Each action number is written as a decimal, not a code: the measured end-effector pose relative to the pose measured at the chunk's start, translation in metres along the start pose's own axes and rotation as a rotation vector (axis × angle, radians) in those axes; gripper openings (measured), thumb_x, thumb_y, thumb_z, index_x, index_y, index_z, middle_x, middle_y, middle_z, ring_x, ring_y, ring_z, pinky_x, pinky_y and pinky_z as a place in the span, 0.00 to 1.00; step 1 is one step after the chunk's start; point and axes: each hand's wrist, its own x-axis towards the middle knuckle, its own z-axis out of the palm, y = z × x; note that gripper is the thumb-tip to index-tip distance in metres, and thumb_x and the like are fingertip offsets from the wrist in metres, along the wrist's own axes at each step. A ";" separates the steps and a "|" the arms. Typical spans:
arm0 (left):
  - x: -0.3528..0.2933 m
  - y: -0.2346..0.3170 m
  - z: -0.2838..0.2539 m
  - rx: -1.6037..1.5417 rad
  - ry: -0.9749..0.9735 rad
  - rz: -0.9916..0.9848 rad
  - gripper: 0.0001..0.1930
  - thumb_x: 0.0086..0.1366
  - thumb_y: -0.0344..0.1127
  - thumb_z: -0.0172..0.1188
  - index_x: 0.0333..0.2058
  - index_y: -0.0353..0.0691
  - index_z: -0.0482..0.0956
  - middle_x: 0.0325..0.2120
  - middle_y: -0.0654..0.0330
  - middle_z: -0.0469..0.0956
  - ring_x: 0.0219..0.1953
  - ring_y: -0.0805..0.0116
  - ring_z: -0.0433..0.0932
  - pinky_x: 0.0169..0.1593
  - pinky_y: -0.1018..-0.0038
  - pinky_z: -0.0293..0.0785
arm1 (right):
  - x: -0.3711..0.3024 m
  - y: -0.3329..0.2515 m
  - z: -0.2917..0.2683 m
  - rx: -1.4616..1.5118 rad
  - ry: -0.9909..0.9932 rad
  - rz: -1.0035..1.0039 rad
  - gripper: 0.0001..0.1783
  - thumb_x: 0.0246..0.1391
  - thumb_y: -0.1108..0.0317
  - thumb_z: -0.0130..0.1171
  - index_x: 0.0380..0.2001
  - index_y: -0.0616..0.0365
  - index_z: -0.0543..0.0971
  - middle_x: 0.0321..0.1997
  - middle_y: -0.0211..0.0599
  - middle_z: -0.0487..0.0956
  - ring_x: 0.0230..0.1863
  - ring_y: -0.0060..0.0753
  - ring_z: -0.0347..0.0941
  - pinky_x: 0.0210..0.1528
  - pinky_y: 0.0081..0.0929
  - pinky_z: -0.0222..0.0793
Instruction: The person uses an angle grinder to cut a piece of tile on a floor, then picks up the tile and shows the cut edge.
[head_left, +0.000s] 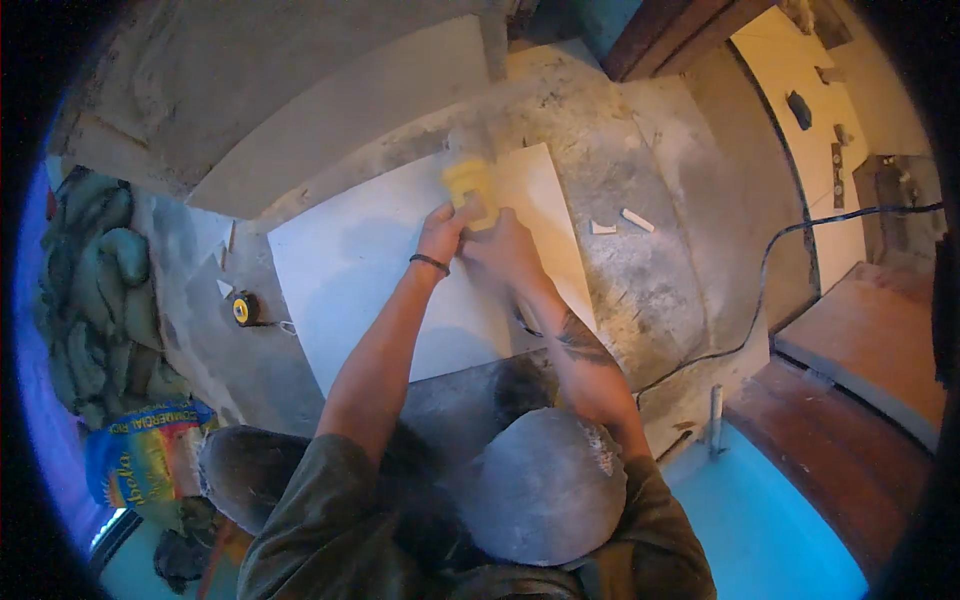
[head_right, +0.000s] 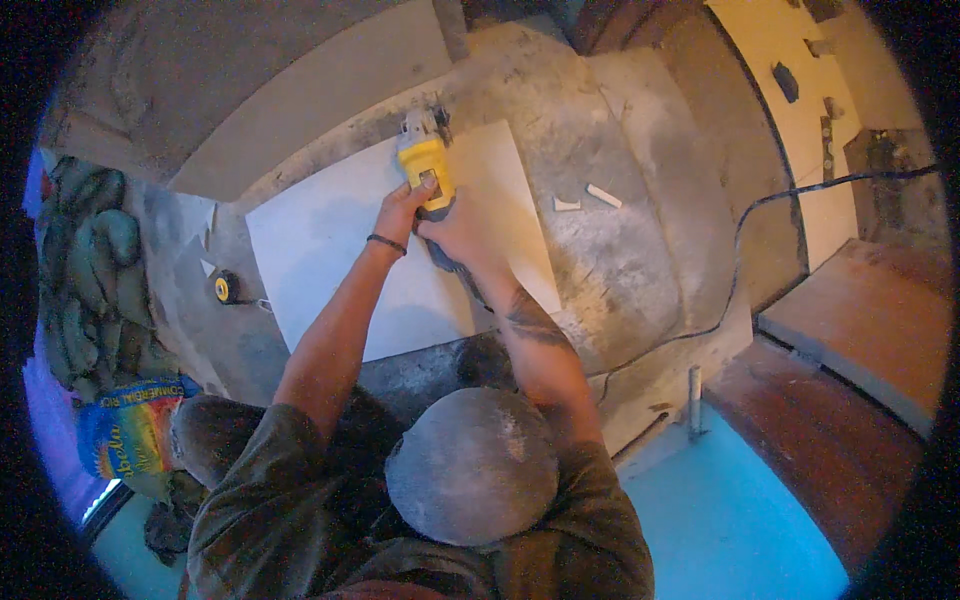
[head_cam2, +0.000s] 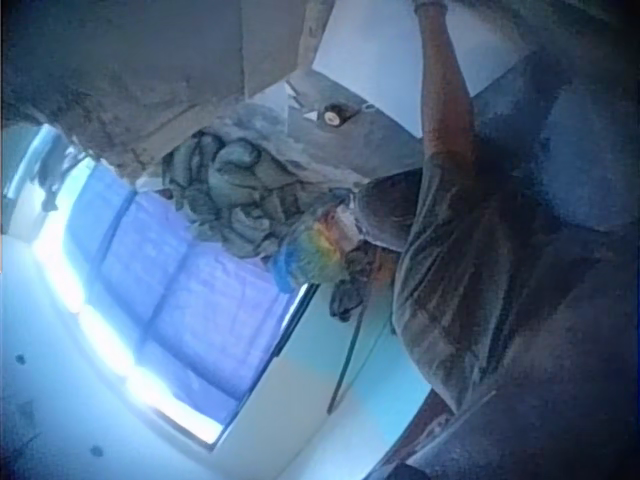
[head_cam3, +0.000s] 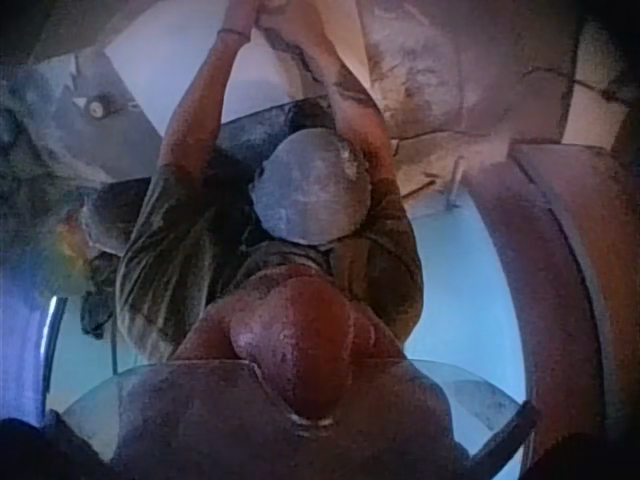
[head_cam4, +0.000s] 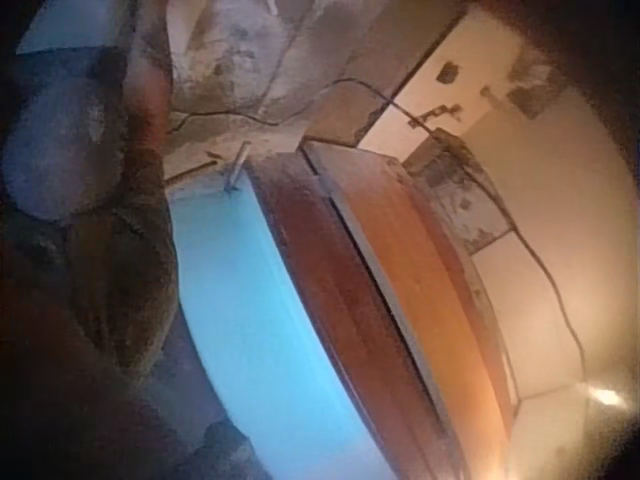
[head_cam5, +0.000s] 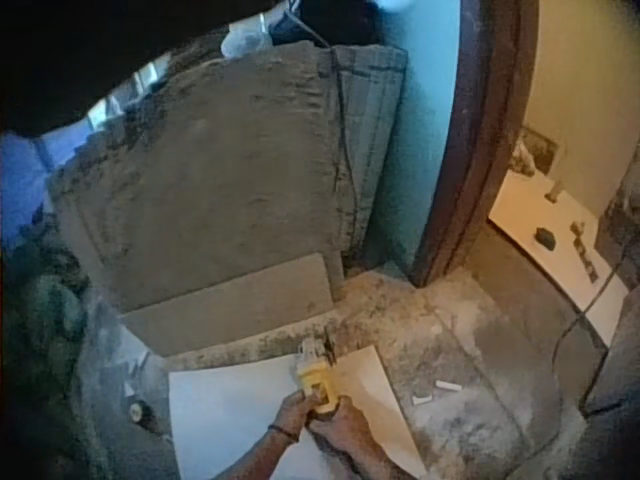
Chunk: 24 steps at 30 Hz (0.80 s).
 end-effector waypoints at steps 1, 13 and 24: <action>0.000 -0.005 -0.011 0.046 -0.014 -0.028 0.21 0.69 0.46 0.63 0.51 0.35 0.80 0.44 0.59 0.83 0.44 0.71 0.82 0.50 0.73 0.78 | -0.002 -0.007 0.002 -0.003 -0.012 -0.005 0.43 0.35 0.51 0.74 0.48 0.70 0.69 0.41 0.59 0.82 0.44 0.53 0.83 0.44 0.39 0.78; -0.011 0.014 0.013 -0.036 -0.021 -0.003 0.22 0.67 0.49 0.65 0.48 0.34 0.81 0.41 0.58 0.84 0.40 0.70 0.84 0.45 0.73 0.79 | -0.003 -0.011 -0.012 -0.001 -0.067 0.061 0.46 0.33 0.49 0.75 0.50 0.71 0.70 0.43 0.58 0.82 0.45 0.48 0.83 0.46 0.36 0.78; -0.007 0.009 0.005 -0.004 0.006 -0.049 0.20 0.65 0.46 0.65 0.49 0.38 0.83 0.40 0.61 0.83 0.40 0.75 0.81 0.43 0.76 0.76 | -0.006 -0.017 -0.010 0.079 -0.060 0.061 0.37 0.36 0.58 0.75 0.49 0.68 0.74 0.42 0.51 0.83 0.44 0.45 0.82 0.44 0.38 0.77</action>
